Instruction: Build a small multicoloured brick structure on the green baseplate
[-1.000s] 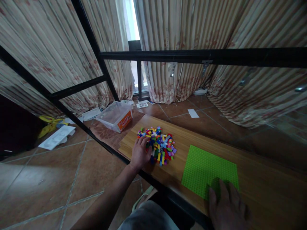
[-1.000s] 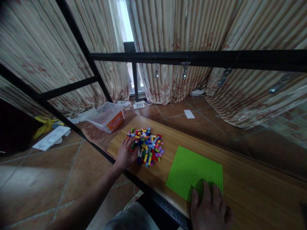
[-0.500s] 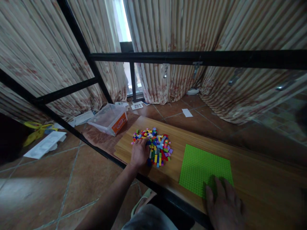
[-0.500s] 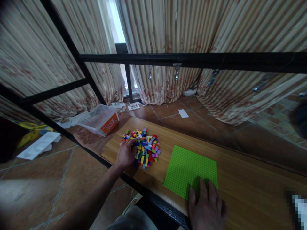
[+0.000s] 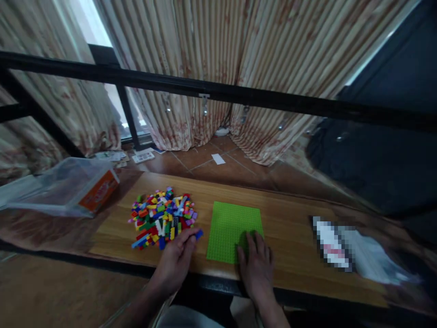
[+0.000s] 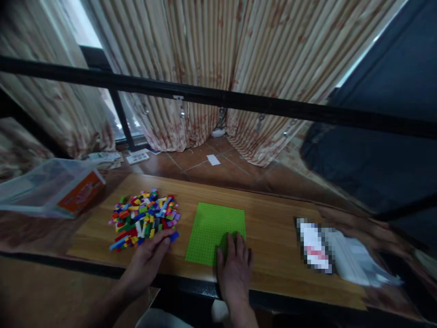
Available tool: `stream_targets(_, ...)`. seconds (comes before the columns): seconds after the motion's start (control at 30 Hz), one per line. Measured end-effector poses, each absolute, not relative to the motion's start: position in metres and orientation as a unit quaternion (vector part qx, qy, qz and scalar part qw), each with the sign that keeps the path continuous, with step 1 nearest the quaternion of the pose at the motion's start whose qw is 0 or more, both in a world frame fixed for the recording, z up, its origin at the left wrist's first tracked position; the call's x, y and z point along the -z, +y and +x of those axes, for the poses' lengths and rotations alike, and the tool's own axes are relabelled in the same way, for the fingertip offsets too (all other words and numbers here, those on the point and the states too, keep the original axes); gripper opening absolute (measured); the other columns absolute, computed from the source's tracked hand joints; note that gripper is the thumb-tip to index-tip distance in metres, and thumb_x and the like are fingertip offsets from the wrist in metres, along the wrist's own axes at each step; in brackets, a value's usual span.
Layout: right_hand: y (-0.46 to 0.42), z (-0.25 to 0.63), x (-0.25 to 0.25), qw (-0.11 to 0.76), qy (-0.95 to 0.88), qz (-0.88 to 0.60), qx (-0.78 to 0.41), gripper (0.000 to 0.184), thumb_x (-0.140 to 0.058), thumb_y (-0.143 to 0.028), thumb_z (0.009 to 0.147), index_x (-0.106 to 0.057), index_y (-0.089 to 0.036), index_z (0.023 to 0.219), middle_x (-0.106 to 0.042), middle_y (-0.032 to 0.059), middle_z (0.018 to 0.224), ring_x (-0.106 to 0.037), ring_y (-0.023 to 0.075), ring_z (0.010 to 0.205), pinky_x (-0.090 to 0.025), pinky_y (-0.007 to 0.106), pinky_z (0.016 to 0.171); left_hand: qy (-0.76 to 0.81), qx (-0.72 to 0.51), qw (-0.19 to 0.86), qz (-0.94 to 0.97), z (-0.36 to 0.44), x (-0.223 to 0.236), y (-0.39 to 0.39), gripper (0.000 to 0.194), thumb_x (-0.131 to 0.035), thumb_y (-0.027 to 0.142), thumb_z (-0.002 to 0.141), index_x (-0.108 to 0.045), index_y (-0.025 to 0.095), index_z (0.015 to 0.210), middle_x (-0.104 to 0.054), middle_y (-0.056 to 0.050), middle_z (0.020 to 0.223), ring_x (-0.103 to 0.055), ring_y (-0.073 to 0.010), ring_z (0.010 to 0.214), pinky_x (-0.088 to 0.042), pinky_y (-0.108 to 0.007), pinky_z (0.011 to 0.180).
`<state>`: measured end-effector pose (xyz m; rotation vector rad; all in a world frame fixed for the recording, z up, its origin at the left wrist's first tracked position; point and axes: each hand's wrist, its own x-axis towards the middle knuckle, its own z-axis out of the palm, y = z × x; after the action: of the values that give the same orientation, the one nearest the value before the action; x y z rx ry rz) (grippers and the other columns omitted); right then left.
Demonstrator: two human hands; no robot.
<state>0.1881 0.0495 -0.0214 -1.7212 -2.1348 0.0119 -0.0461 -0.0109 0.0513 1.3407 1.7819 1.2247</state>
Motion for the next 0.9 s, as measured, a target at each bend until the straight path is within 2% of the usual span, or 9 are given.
stream_targets(0.2,0.048,0.19,0.013,0.219,-0.765,-0.603,-0.054,0.049,-0.043,-0.044,0.095,-0.053,-0.017,0.135,-0.047,0.0179,0.145,-0.04,0.0321,0.136,-0.028,0.058,0.109,0.612,-0.405,0.411,0.542,0.011,-0.035,0.007,0.037,-0.039,0.044,0.094,-0.066,0.02,0.102,-0.071,-0.006,0.086,-0.066,-0.0197,0.075,-0.053,-0.031,0.07)
stream_targets(0.33,0.048,0.189,0.008,0.215,-0.763,-0.606,-0.061,0.049,-0.045,-0.041,0.094,-0.053,-0.015,0.135,-0.046,0.0189,0.145,-0.039,0.0329,0.137,-0.028,0.059,0.109,0.619,-0.38,0.424,0.541,0.022,-0.027,0.03,0.039,-0.037,0.048,0.093,-0.064,0.019,0.094,-0.066,-0.003,0.073,-0.063,-0.0191,0.067,-0.05,-0.03,0.063)
stream_targets(0.5,0.046,0.187,0.0,0.238,-0.753,-0.609,-0.073,0.046,-0.048,-0.035,0.092,-0.053,-0.015,0.134,-0.049,0.0187,0.142,-0.041,0.0337,0.134,-0.03,0.059,0.107,0.638,-0.358,0.423,0.535,0.02,-0.015,0.044,0.04,-0.034,0.05,0.093,-0.061,0.02,0.088,-0.064,-0.002,0.071,-0.062,-0.0179,0.063,-0.048,-0.029,0.061)
stream_targets(0.7,0.035,0.169,-0.016,0.306,-0.781,-0.527,-0.141,0.047,-0.052,-0.023,0.09,-0.048,-0.021,0.136,-0.058,0.011,0.133,-0.051,0.0245,0.124,-0.037,0.05,0.105,0.64,-0.351,0.417,0.541,0.015,-0.011,0.048,0.037,-0.036,0.048,0.092,-0.054,0.022,0.075,-0.055,0.002,0.06,-0.057,-0.0166,0.057,-0.043,-0.027,0.057)
stream_targets(0.9,0.038,0.154,-0.016,0.337,-0.773,-0.5,-0.196,0.026,-0.052,-0.017,0.091,-0.065,-0.025,0.112,-0.07,0.0041,0.105,-0.062,0.0199,0.099,-0.046,0.038,0.09,0.621,-0.351,0.405,0.573,0.015,-0.013,0.047,0.038,-0.035,0.048,0.093,-0.046,0.023,0.067,-0.05,0.002,0.055,-0.054,-0.017,0.055,-0.04,-0.027,0.055)
